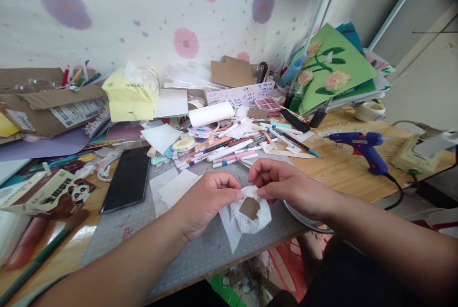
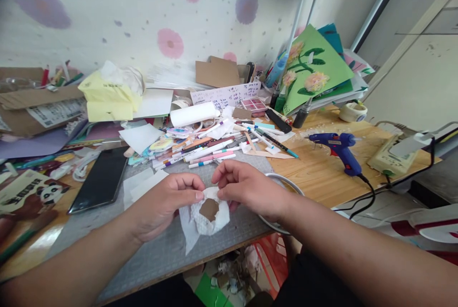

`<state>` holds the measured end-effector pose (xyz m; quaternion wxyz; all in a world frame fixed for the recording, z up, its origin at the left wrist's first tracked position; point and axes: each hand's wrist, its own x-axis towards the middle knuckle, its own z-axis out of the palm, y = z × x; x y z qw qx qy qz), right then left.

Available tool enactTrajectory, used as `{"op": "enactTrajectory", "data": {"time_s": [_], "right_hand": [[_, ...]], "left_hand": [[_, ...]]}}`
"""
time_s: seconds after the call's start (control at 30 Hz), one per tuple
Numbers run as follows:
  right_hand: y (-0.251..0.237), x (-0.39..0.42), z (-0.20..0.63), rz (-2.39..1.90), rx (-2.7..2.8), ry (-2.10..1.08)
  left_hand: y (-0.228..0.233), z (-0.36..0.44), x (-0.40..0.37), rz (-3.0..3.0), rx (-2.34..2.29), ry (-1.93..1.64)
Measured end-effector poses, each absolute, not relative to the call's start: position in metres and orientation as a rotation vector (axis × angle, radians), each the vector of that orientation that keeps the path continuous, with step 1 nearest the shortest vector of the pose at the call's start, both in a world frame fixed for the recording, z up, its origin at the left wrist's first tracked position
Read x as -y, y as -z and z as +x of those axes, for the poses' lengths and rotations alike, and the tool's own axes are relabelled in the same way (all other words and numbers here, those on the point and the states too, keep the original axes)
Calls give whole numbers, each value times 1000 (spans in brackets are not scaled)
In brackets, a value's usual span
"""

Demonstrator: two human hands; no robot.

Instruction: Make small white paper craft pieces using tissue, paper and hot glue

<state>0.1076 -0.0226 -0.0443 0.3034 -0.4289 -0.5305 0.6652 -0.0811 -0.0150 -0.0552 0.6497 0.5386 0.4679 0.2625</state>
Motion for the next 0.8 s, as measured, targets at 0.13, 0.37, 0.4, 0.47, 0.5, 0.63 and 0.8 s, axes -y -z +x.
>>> {"op": "enactTrajectory", "data": {"time_s": [0.13,0.37,0.4,0.47,0.5,0.63,0.8], "right_hand": [[44,22,107,-1116,1391,-1754],[45,23,116,-1126,1422,-1662],[45,23,118,-1127,1425,-1634],[44,23,122,-1132,1465,-1549],[44,23,124,-1146,1505,-1496],[43,25,130,-1238,1720,-1315],[38,33,130,-1095,1953,-1062]], "left_hand": [[54,-79,17,1144,-1029,-569],[57,-78,18,1100,-1026,-563],[57,-78,18,1104,-1029,-565],[57,-79,17,1114,-1037,-573],[57,-79,17,1115,-1041,-575],[56,-78,17,1093,-1044,-584],[58,-77,16,1090,-1065,-596]]}}
